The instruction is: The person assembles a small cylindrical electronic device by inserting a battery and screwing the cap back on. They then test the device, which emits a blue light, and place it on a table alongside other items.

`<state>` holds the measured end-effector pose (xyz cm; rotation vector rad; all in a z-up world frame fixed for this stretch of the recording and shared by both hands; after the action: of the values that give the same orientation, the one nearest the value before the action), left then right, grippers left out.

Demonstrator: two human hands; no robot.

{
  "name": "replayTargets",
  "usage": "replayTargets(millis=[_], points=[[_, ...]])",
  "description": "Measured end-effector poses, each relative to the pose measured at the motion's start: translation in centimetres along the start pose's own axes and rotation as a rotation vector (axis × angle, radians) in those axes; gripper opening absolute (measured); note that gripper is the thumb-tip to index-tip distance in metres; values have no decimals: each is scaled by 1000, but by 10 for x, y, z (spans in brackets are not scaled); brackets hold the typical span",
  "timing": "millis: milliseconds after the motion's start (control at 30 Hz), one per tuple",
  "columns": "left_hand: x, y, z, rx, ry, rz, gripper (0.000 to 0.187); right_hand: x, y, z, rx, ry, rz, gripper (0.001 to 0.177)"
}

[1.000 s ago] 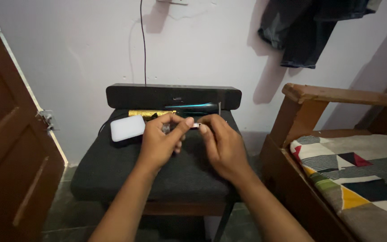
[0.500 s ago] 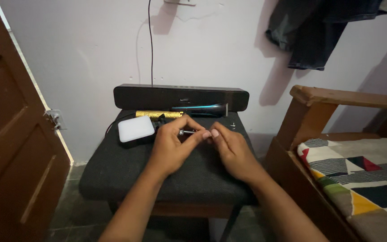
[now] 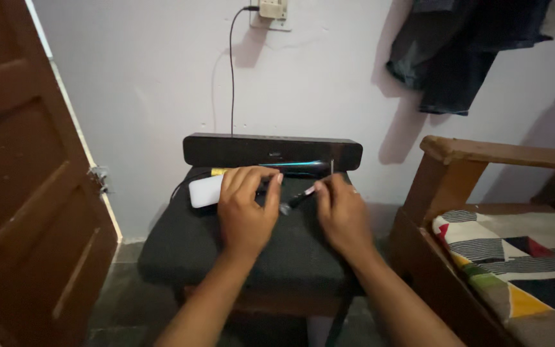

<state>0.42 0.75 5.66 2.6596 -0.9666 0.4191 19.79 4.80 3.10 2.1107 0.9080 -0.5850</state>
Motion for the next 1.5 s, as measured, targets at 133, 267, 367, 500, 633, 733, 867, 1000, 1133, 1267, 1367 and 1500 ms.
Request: replayTargets(millis=[133, 267, 367, 500, 633, 733, 867, 1000, 1133, 1267, 1367, 1500], points=[[-25, 11, -9, -110, -98, -242, 25, -22, -5, 3, -56, 293, 18, 35], [-68, 14, -24, -374, -99, -558, 79, -11, -19, 1, -308, 51, 121, 40], [-96, 5, -16, -721, 129, -542, 97, -9, -25, 5, -417, -26, 181, 36], [-92, 8, -2, -814, 202, -525, 93, -26, -19, 7, -376, 230, 2, 26], [-72, 2, 9, -816, 104, -399, 95, -15, -19, 7, -352, 106, 19, 27], [-64, -3, 7, -783, 62, -330, 87, -9, -16, 6, -299, 16, 30, 35], [-62, -3, -25, -626, 74, -219, 60, -16, -5, 6, -180, 83, -98, 37], [-77, -20, -52, -741, 257, -328, 42, -10, 0, 2, -79, 57, -160, 34], [-86, -36, -57, -814, 291, -464, 30, -13, -1, -12, 9, 272, -105, 29], [-86, -39, -52, -672, 206, -435, 37, -22, -32, -56, -67, 458, 133, 33], [-83, -31, -46, -468, 104, -310, 39, -12, -70, -80, -235, 400, 347, 41], [-95, -32, -46, -397, 148, -263, 34, 3, -85, -89, -309, 343, 429, 42]])
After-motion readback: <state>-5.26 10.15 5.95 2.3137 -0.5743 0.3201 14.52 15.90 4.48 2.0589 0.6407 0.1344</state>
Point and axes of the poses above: each hand's wrist, its own z-axis away from the middle knuckle, its own y-axis out of the back of the hand, x = y × z, the point moved 7 cm from there along -z, towards the middle knuckle, and after that the axes turned 12 degrees about -z, right-handed, at the moved point
